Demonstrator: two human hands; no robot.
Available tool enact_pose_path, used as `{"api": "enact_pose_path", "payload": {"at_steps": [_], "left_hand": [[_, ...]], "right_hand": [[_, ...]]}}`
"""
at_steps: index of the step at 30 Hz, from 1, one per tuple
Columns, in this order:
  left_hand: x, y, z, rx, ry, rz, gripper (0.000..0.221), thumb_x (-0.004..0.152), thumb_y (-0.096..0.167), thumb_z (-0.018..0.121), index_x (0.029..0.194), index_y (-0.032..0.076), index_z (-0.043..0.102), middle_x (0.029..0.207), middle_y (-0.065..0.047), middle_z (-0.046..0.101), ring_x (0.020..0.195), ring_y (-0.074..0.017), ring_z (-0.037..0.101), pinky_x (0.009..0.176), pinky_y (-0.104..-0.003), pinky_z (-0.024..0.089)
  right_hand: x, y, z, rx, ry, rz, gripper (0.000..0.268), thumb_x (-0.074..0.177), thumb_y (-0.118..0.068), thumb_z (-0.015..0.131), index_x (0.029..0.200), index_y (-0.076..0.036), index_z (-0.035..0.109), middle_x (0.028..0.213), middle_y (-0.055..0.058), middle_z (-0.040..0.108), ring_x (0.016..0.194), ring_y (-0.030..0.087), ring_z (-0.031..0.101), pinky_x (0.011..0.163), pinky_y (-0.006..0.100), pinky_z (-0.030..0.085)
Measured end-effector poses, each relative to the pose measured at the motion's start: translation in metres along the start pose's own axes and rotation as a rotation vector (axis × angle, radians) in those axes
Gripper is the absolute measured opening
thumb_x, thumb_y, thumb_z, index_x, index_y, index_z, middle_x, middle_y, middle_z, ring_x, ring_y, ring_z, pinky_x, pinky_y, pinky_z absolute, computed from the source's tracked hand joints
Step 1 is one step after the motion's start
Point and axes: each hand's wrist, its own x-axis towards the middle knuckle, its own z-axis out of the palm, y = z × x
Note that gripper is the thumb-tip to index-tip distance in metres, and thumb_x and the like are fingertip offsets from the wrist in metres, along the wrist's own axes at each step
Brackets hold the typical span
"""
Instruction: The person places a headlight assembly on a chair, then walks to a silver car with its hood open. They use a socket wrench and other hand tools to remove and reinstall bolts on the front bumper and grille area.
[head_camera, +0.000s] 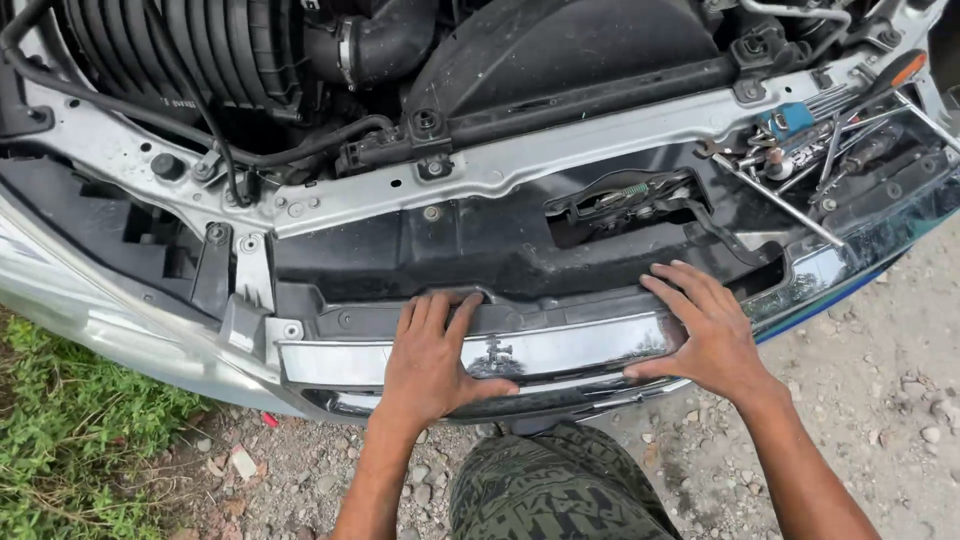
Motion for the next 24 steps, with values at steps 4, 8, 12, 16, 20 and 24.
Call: {"api": "enact_pose_path", "payload": {"at_steps": [4,8,12,16,20,24], "left_hand": [[0.000,-0.004,0.004,-0.022,0.000,-0.044,0.117,0.047,0.078,0.083,0.129,-0.002,0.060,0.113,-0.017,0.055,0.104,-0.0361,0.051,0.096,-0.050,0.041],[-0.002,-0.006,0.002,-0.029,-0.032,-0.062,0.115,0.048,0.078,0.082,0.129,-0.001,0.061,0.109,-0.014,0.054,0.103,-0.0344,0.050,0.094,-0.049,0.042],[-0.004,-0.007,0.000,-0.075,-0.028,-0.081,0.114,0.045,0.074,0.084,0.128,0.000,0.063,0.108,-0.014,0.054,0.101,-0.0350,0.050,0.091,-0.049,0.043],[-0.001,-0.005,0.001,-0.060,0.030,-0.085,0.106,0.044,0.070,0.086,0.122,0.002,0.067,0.112,-0.014,0.058,0.106,-0.0345,0.053,0.094,-0.049,0.043],[0.003,-0.010,0.012,0.009,-0.025,-0.098,0.104,0.042,0.070,0.086,0.121,0.005,0.069,0.109,-0.015,0.059,0.105,-0.0351,0.054,0.092,-0.051,0.042],[-0.004,-0.034,0.033,0.160,-0.128,-0.118,0.115,0.041,0.083,0.086,0.128,0.010,0.069,0.104,-0.016,0.059,0.104,-0.0342,0.057,0.091,-0.052,0.044]], "right_hand": [[-0.008,0.007,0.011,0.045,0.116,0.003,0.102,0.042,-0.054,0.093,0.130,-0.012,0.064,0.138,0.008,0.060,0.131,0.034,0.053,0.111,0.051,0.043],[-0.016,0.003,0.019,0.081,0.178,0.034,0.101,0.043,-0.056,0.093,0.129,-0.011,0.067,0.132,0.009,0.060,0.128,0.036,0.055,0.108,0.048,0.046],[-0.012,-0.006,0.020,0.032,0.249,-0.019,0.103,0.040,-0.060,0.092,0.125,-0.008,0.069,0.128,0.010,0.062,0.125,0.036,0.056,0.106,0.052,0.044],[-0.015,-0.002,0.015,0.034,0.269,-0.055,0.105,0.044,-0.063,0.092,0.130,-0.009,0.067,0.131,0.012,0.061,0.127,0.037,0.055,0.106,0.053,0.042],[-0.021,0.007,0.019,0.018,0.271,0.015,0.106,0.047,-0.069,0.091,0.134,-0.014,0.066,0.133,0.009,0.059,0.131,0.035,0.053,0.110,0.052,0.041],[-0.025,0.011,0.027,-0.014,0.196,0.019,0.114,0.049,-0.079,0.087,0.140,-0.016,0.060,0.136,0.008,0.056,0.135,0.034,0.049,0.112,0.054,0.039]]}}
